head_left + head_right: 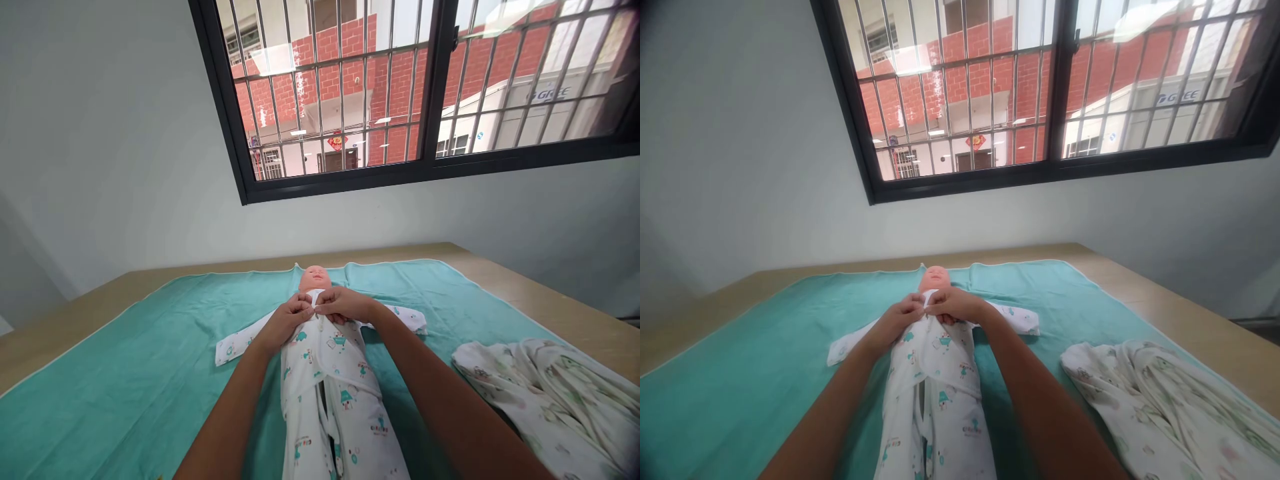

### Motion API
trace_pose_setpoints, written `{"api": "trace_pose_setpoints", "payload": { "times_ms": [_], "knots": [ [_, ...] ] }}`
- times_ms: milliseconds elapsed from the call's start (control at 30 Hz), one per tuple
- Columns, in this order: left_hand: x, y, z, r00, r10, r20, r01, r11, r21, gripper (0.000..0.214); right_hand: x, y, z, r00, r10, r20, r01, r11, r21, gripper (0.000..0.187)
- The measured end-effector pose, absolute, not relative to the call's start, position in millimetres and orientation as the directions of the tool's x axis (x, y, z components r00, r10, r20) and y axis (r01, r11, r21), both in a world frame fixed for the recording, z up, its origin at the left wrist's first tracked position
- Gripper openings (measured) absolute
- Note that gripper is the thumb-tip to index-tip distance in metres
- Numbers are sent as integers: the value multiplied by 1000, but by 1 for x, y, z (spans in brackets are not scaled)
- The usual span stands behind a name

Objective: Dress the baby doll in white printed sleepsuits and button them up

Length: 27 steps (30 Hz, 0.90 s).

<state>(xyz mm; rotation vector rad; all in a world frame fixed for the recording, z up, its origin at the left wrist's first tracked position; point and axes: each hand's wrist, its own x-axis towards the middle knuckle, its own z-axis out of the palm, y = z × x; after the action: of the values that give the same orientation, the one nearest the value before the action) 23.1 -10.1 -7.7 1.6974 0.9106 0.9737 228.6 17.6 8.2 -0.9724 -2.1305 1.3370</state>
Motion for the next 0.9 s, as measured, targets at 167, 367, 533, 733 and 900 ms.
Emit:
{"api": "trace_pose_setpoints", "payload": {
  "times_ms": [167,367,533,733,900],
  "knots": [
    [20,-9,-11,431,880,199,156,-289,944,32,226,17,13,-657,754,5,416,368,-832,30],
    [21,-13,-8,424,883,200,164,-292,942,34,220,17,13,-640,767,44,470,436,-767,36],
    [25,-15,-14,354,899,257,173,-333,927,33,212,15,13,-547,834,74,576,438,-690,30],
    [29,-16,-22,239,916,323,228,-376,898,30,193,3,24,-378,924,62,777,353,-522,14],
    [30,-18,-26,209,900,383,212,-424,880,24,179,-4,31,-290,955,61,850,287,-443,13]
  ]
}}
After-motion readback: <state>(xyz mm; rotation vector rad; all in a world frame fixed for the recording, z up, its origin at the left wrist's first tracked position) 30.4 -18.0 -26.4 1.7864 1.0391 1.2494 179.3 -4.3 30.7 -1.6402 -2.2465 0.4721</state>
